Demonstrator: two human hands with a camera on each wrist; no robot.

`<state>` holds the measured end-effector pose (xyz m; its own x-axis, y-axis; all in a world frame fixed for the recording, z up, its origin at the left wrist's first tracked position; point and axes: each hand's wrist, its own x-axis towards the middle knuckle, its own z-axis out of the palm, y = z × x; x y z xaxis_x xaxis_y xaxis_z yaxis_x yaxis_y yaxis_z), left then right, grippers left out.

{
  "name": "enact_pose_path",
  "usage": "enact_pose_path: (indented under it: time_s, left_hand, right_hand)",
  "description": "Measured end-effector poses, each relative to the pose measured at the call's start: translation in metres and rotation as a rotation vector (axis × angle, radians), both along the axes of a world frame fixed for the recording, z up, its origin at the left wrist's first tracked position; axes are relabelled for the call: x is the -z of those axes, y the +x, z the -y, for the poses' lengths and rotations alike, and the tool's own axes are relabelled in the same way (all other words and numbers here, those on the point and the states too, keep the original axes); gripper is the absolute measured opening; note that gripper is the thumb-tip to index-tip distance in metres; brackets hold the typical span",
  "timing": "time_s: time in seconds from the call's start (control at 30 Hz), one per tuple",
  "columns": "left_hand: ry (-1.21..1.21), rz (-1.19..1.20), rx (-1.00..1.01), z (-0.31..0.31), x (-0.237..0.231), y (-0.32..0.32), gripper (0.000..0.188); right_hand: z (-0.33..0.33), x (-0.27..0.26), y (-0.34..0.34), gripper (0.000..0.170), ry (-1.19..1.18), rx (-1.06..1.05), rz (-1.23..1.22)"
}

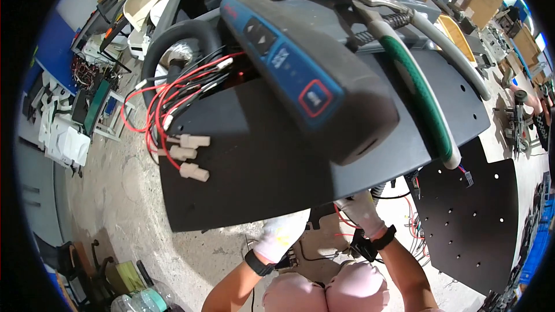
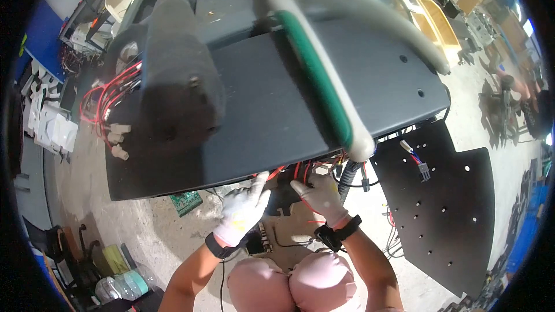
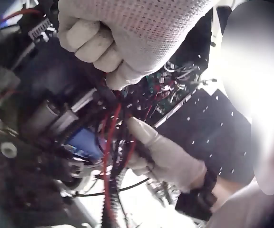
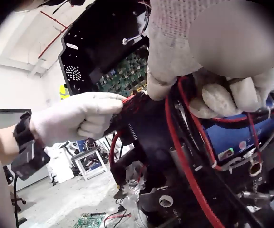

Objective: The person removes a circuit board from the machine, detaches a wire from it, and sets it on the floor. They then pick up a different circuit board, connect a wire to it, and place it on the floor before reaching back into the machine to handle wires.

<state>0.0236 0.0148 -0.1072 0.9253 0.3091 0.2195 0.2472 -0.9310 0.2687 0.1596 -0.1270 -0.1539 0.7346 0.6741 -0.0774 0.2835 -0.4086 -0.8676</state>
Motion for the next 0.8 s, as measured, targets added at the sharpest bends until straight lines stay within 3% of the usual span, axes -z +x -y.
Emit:
enact_pose_path:
  time_s: [0.07, 0.17, 0.27, 0.4, 0.53, 0.63, 0.73, 0.8]
  left_hand:
    - [0.100, 0.018, 0.003, 0.002, 0.004, -0.001, 0.046]
    - [0.088, -0.080, -0.027, 0.002, 0.009, -0.006, 0.048]
    - [0.015, -0.172, -0.049, -0.003, 0.000, -0.003, 0.045]
    - [-0.100, -0.295, -0.043, -0.014, -0.002, -0.003, 0.040]
    - [-0.267, -0.438, -0.085, -0.023, -0.016, 0.003, 0.040]
    - [-0.358, -0.566, -0.087, -0.028, -0.039, 0.008, 0.042]
    - [-0.419, -0.536, -0.055, -0.036, -0.035, 0.010, 0.041]
    - [-0.373, -0.563, -0.086, -0.035, -0.039, 0.018, 0.038]
  right_hand:
    - [0.002, -0.001, -0.001, 0.028, 0.008, -0.020, 0.038]
    - [0.011, -0.027, 0.009, 0.032, -0.320, -0.130, 0.148]
    - [0.023, -0.032, 0.022, 0.030, -0.342, -0.219, 0.459]
    - [0.035, -0.033, 0.030, 0.030, -0.461, -0.244, 0.655]
    - [0.045, -0.024, 0.028, 0.027, -0.603, -0.253, 0.611]
    - [0.049, -0.032, 0.022, 0.027, -0.567, -0.234, 0.630]
    - [0.053, -0.050, 0.013, 0.026, -0.521, -0.222, 0.647]
    - [0.045, -0.118, -0.008, 0.018, -0.198, -0.065, 0.595]
